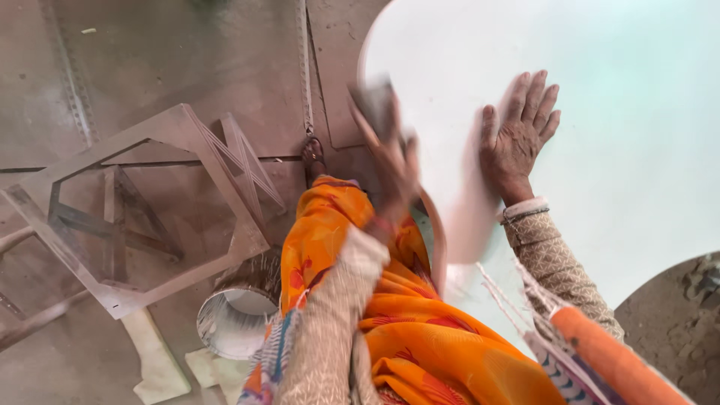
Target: The person sands the surface of a large white curved furniture piece using a sanding block. They move around the object, applying pressure and smoothing the surface with repeated strokes.
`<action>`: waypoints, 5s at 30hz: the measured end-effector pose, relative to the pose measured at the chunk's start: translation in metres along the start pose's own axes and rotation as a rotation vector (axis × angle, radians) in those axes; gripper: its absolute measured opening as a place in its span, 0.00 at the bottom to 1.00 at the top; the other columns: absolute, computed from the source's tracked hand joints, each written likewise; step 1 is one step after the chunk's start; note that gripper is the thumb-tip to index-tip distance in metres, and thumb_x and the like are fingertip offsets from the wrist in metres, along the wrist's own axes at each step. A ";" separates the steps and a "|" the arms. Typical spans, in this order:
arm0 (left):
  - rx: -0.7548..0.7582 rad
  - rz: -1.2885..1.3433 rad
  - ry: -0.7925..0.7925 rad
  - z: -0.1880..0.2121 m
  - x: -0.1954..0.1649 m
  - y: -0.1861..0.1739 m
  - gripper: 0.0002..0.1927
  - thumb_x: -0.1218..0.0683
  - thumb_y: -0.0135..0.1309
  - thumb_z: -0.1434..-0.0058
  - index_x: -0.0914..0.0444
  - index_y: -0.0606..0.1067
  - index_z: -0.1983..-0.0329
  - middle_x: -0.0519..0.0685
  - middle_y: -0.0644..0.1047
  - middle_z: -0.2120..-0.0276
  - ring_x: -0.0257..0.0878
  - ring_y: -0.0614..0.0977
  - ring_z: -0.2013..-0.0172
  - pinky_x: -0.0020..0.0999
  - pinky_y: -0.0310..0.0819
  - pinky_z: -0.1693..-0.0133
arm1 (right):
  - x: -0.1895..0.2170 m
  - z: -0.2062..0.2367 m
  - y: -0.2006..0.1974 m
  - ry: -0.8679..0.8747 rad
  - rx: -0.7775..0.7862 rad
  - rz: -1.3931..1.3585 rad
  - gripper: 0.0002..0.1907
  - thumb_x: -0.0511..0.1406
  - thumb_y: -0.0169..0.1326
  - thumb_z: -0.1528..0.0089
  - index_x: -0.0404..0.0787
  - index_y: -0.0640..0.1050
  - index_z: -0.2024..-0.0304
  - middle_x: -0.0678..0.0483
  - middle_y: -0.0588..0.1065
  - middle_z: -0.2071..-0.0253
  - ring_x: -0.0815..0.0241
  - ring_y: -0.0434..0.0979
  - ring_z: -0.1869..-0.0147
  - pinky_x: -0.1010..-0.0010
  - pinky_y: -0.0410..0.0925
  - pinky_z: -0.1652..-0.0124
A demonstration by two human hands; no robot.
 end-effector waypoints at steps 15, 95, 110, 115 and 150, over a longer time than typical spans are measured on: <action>0.207 -0.139 0.135 0.016 -0.033 -0.031 0.29 0.52 0.48 0.27 0.47 0.61 0.23 0.60 0.39 0.20 0.63 0.55 0.22 0.51 0.60 0.26 | 0.005 -0.002 -0.004 0.029 0.015 -0.041 0.41 0.57 0.31 0.26 0.42 0.46 0.19 0.46 0.38 0.17 0.42 0.28 0.15 0.42 0.26 0.24; 1.899 0.218 -0.002 -0.147 -0.051 0.401 0.38 0.35 0.37 0.24 0.65 0.55 0.22 0.57 0.59 0.23 0.50 0.58 0.22 0.43 0.47 0.22 | -0.006 0.034 0.012 0.280 0.073 -0.145 0.35 0.55 0.40 0.32 0.51 0.61 0.26 0.54 0.53 0.22 0.50 0.39 0.17 0.46 0.32 0.25; 2.044 0.068 -0.123 -0.196 -0.058 0.280 0.36 0.39 0.34 0.23 0.68 0.52 0.22 0.57 0.55 0.22 0.48 0.53 0.22 0.41 0.38 0.25 | -0.012 0.026 0.004 0.336 0.018 -0.199 0.37 0.56 0.41 0.34 0.50 0.60 0.27 0.53 0.54 0.23 0.51 0.44 0.19 0.45 0.33 0.26; 1.913 0.067 0.137 -0.129 -0.057 0.480 0.34 0.38 0.29 0.23 0.61 0.59 0.22 0.57 0.69 0.30 0.49 0.72 0.31 0.41 0.67 0.28 | -0.012 0.030 0.008 0.339 0.018 -0.204 0.37 0.56 0.42 0.34 0.51 0.59 0.26 0.55 0.51 0.22 0.52 0.39 0.18 0.45 0.33 0.26; 2.063 0.156 -0.023 -0.155 -0.075 0.373 0.32 0.43 0.34 0.19 0.65 0.53 0.20 0.54 0.56 0.21 0.46 0.58 0.22 0.39 0.51 0.21 | -0.008 0.050 0.032 0.322 0.105 -0.208 0.41 0.59 0.41 0.35 0.51 0.56 0.24 0.55 0.48 0.20 0.51 0.37 0.18 0.41 0.33 0.26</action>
Point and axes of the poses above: each hand's wrist, its own z-axis away from the middle knuckle, its own y-axis out of the palm, x = y × z, the point moved 8 cm from there along -z, towards the middle knuckle
